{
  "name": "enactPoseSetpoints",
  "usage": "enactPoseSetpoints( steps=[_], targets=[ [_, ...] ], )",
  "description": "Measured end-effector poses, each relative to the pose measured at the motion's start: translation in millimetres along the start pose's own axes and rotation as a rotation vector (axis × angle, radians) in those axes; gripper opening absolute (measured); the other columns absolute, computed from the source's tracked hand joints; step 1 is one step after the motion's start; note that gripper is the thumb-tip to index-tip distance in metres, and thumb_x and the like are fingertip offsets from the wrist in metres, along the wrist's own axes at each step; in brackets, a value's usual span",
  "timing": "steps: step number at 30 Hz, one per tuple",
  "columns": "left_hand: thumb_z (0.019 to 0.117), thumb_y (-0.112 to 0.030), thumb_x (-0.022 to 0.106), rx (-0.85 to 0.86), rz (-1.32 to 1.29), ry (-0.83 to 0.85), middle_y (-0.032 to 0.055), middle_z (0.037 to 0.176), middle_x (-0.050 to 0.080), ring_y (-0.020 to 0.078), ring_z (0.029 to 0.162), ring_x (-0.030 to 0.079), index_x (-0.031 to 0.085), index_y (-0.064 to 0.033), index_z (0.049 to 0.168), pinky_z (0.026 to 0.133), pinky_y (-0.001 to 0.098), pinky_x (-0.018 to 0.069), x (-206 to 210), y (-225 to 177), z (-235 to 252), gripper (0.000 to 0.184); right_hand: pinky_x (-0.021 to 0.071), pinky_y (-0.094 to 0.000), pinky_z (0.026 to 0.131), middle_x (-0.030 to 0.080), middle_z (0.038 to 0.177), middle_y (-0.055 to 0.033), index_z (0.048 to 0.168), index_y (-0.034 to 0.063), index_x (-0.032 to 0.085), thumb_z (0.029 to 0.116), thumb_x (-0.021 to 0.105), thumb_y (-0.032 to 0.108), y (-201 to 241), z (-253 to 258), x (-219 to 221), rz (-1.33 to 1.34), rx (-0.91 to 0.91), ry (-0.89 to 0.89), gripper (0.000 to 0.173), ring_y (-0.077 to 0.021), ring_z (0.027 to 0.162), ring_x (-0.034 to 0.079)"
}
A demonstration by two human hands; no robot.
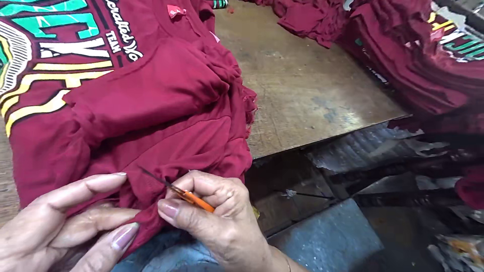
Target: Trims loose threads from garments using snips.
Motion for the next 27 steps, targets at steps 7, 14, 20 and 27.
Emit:
enactPoseSetpoints(
  steps=[7, 14, 20, 27],
  targets=[
    [0.0907, 0.002, 0.061, -0.077, -0.15, -0.095, -0.0019, 0.095, 0.075, 0.0075, 0.084, 0.072, 0.053, -0.005, 0.132, 0.076, 0.0227, 0.0601, -12, 12, 1, 0.042, 0.0462, -0.0207, 0.061, 0.063, 0.073, -0.0098, 0.09, -0.0092, 0.066, 0.0949, 0.066, 0.004, -5, -30, 2, 0.019, -0.263, 0.533, 0.014, -0.0063, 0.068, 0.059],
    [0.0928, 0.0, 0.061, -0.129, -0.247, -0.082, -0.0034, 0.096, 0.076, 0.0064, 0.087, 0.072, 0.053, -0.0055, 0.135, 0.082, 0.0259, 0.0602, -7, 10, -4, 0.043, 0.0472, -0.0157, 0.054, 0.065, 0.074, -0.005, 0.096, -0.0044, 0.067, 0.0819, 0.083, 0.003, -5, -23, -10, -0.133, -0.222, 0.073, 0.023, -0.0019, 0.062, 0.056],
    [0.0937, 0.001, 0.06, -0.15, -0.283, -0.1, 0.0006, 0.102, 0.076, 0.0093, 0.09, 0.073, 0.052, -0.0019, 0.139, 0.083, 0.027, 0.0608, -5, 8, -11, 0.046, 0.0627, -0.0262, 0.075, 0.073, 0.096, -0.0119, 0.109, -0.0084, 0.069, 0.0789, 0.083, 0.001, 21, -24, 7, -0.303, -0.514, 0.042, 0.034, -0.0112, 0.084, 0.07],
    [0.0908, 0.004, 0.059, -0.2, -0.309, -0.09, -0.0009, 0.091, 0.076, 0.0067, 0.08, 0.072, 0.05, -0.0022, 0.136, 0.074, 0.0218, 0.0596, -4, 6, -11, 0.046, 0.052, -0.026, 0.063, 0.066, 0.072, -0.0085, 0.091, -0.0046, 0.078, 0.0833, 0.071, -0.004, 36, -16, 31, -0.518, -0.757, 0.191, 0.011, -0.0131, 0.068, 0.061]
  ],
)
Point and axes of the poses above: each hand's wrist, its own z-axis towards the middle knuckle, its own x-axis out of the palm, y = z × x, the point moved 7 cm from there along z, towards the middle knuckle
